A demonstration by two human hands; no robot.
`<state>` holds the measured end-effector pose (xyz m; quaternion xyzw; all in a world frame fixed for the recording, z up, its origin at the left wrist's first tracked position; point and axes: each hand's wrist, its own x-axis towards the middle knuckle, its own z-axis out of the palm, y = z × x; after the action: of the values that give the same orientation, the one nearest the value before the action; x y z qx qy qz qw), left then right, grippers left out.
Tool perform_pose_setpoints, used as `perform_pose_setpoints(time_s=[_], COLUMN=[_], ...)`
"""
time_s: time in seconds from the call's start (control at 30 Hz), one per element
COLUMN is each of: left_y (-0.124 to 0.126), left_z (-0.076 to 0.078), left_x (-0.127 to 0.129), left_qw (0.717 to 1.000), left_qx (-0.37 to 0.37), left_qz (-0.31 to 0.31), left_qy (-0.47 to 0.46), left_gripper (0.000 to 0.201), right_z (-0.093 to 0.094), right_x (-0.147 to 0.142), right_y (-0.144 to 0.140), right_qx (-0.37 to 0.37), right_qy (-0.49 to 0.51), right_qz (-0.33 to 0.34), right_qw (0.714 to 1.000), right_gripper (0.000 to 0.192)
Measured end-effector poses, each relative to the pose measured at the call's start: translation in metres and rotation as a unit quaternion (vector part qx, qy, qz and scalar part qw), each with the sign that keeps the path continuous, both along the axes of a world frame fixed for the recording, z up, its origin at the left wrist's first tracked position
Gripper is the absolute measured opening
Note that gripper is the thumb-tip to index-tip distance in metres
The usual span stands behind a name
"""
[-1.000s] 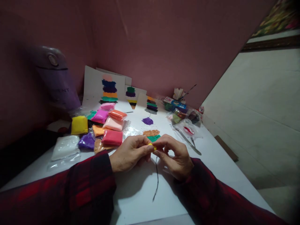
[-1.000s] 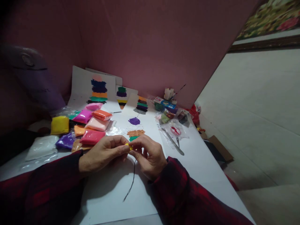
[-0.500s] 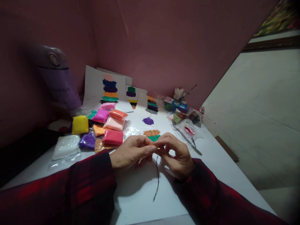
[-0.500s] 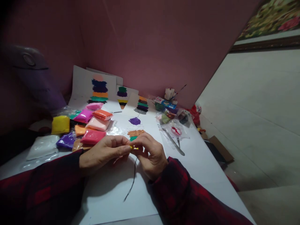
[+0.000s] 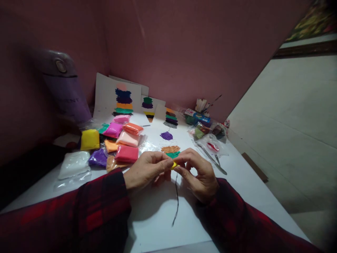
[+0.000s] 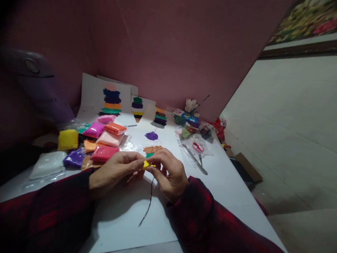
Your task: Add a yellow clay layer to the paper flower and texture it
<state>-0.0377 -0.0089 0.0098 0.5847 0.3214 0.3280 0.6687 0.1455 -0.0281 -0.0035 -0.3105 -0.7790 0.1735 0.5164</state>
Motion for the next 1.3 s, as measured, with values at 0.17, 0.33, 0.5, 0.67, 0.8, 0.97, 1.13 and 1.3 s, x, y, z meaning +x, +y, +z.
perform_pose_setpoints(time_s=[0.17, 0.33, 0.5, 0.67, 0.8, 0.97, 1.13, 1.3], left_y=[0.0007, 0.0001, 0.0, 0.0002, 0.0016, 0.0029, 0.0031, 0.0037], left_z=[-0.0014, -0.0004, 0.0013, -0.0005, -0.0021, -0.0027, -0.0018, -0.0034], left_x=[0.0003, 0.0007, 0.001, 0.0007, 0.0004, -0.0005, 0.0003, 0.0007], left_qw=[0.997, 0.999, 1.0, 1.0, 1.0, 0.999, 0.999, 0.999], left_qx=[-0.029, -0.016, -0.013, -0.024, -0.02, -0.006, -0.027, -0.039], left_qz=[-0.053, -0.03, -0.014, -0.012, -0.009, -0.031, -0.02, -0.007], left_qy=[-0.039, -0.017, -0.004, 0.005, -0.003, -0.001, -0.021, -0.03], left_gripper=[0.045, 0.045, 0.046, 0.048, 0.05, 0.049, 0.046, 0.046], right_z=[-0.0014, -0.0035, -0.0042, -0.0033, -0.0016, -0.0008, -0.0023, -0.0024], right_x=[0.0007, 0.0013, 0.0011, 0.0014, 0.001, 0.001, 0.0006, 0.0], right_y=[-0.0006, -0.0019, -0.0017, -0.0014, -0.0018, -0.0018, -0.0013, -0.0016], right_qx=[0.003, -0.006, -0.015, 0.008, 0.02, 0.038, 0.021, 0.01], right_qy=[0.015, 0.019, 0.004, -0.017, -0.018, -0.01, -0.009, 0.0], right_qz=[0.003, 0.004, 0.003, 0.022, 0.008, -0.006, -0.011, -0.009], right_qw=[1.0, 1.0, 1.0, 1.0, 1.0, 0.999, 1.0, 1.0], right_gripper=[0.017, 0.021, 0.019, 0.015, 0.013, 0.019, 0.018, 0.013])
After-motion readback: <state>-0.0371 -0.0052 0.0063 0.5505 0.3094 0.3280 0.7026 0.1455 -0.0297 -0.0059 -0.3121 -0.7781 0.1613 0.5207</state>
